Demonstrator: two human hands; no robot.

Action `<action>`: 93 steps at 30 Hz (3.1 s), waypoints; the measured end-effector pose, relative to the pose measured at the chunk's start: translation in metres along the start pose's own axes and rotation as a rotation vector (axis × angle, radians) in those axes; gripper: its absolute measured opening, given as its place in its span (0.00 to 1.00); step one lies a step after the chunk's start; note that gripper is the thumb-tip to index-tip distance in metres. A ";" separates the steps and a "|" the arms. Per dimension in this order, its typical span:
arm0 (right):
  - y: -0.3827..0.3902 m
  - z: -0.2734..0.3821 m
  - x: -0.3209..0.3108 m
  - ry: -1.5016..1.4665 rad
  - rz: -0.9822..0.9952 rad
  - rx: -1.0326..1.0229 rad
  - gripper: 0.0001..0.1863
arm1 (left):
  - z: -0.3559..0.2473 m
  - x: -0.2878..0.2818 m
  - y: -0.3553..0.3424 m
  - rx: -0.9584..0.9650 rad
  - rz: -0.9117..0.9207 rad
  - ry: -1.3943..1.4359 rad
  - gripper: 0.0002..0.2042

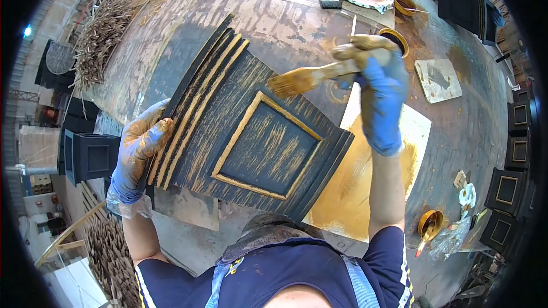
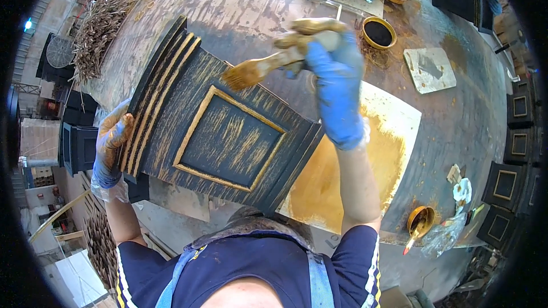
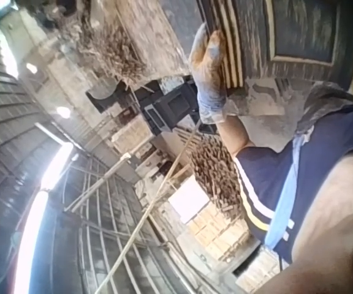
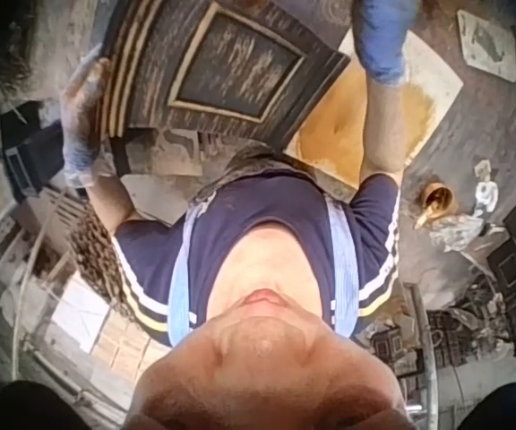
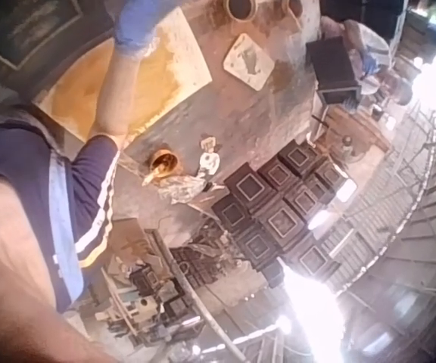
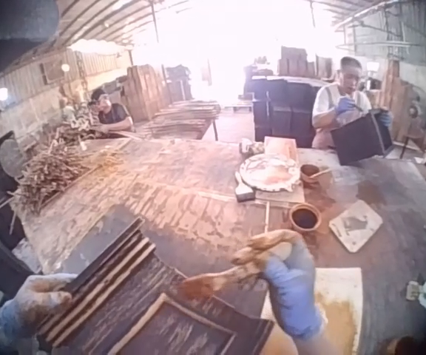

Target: Staining a decorative wooden furniture piece with gold paint using a brush to highlight texture.

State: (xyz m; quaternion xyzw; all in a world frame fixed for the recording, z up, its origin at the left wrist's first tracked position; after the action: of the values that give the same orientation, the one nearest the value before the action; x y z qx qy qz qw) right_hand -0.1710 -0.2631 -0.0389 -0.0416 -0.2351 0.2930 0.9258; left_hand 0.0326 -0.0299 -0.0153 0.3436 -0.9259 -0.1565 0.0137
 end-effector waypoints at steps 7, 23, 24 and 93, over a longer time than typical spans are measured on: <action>0.027 0.009 0.007 0.000 0.062 -0.058 0.09 | 0.001 0.000 0.000 0.002 -0.005 -0.004 0.20; 0.062 0.019 -0.007 0.057 0.032 -0.219 0.07 | 0.004 -0.001 0.000 0.012 0.035 0.095 0.19; 0.065 0.020 -0.004 0.144 0.088 -0.243 0.07 | 0.003 0.000 0.000 0.014 0.057 0.126 0.19; 0.189 -0.001 -0.039 0.329 -0.330 -0.026 0.14 | -0.009 0.029 0.021 0.230 0.159 -0.058 0.20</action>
State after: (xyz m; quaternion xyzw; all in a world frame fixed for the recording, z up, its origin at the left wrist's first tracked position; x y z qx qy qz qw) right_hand -0.2973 -0.1291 -0.0966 -0.0618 -0.0882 0.1238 0.9864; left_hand -0.0022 -0.0362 -0.0026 0.2637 -0.9620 -0.0575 -0.0402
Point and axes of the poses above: each hand's wrist, its own y-axis away from the middle knuckle, its own x-axis out of the palm, z = x × y, the point moved 6 cm from there along -y, towards the middle knuckle
